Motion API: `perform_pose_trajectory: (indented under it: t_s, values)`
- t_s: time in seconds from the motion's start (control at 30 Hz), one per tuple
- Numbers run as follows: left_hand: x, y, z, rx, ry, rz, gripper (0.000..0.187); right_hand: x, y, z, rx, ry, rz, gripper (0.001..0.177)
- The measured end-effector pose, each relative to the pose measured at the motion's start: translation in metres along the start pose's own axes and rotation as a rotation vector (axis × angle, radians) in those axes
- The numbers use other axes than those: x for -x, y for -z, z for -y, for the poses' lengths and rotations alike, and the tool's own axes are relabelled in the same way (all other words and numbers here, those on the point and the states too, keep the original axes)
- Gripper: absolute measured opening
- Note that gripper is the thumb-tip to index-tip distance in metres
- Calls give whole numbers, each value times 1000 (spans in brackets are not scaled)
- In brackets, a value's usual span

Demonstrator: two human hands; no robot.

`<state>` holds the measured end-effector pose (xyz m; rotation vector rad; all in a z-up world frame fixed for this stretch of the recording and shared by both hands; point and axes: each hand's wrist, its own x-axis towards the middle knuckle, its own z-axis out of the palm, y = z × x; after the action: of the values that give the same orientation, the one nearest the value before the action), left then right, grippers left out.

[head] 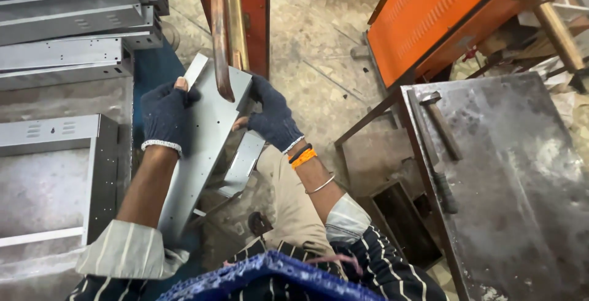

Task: The recorder uses a spot welding machine to join metal plates and frames together to assemble a metal enclosure.

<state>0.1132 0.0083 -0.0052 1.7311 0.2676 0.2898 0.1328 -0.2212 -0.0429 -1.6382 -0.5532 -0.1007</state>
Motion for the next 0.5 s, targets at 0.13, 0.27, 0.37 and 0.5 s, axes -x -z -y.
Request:
perform_pose_trajectory:
  t_s: [0.13, 0.27, 0.37, 0.5]
  values:
    - [6, 2, -6, -48, 72, -35, 35, 0, 1, 10, 8, -30, 26, 102]
    - [13, 8, -21, -16, 108, -29, 37, -2, -1, 14, -27, -27, 36, 109]
    - [20, 16, -21, 80, 211, 2, 35, 7, -5, 22, -118, 34, -9, 107]
    - [28, 34, -35, 204, 284, 196, 26, 25, -11, 73, 351, 45, -328, 78]
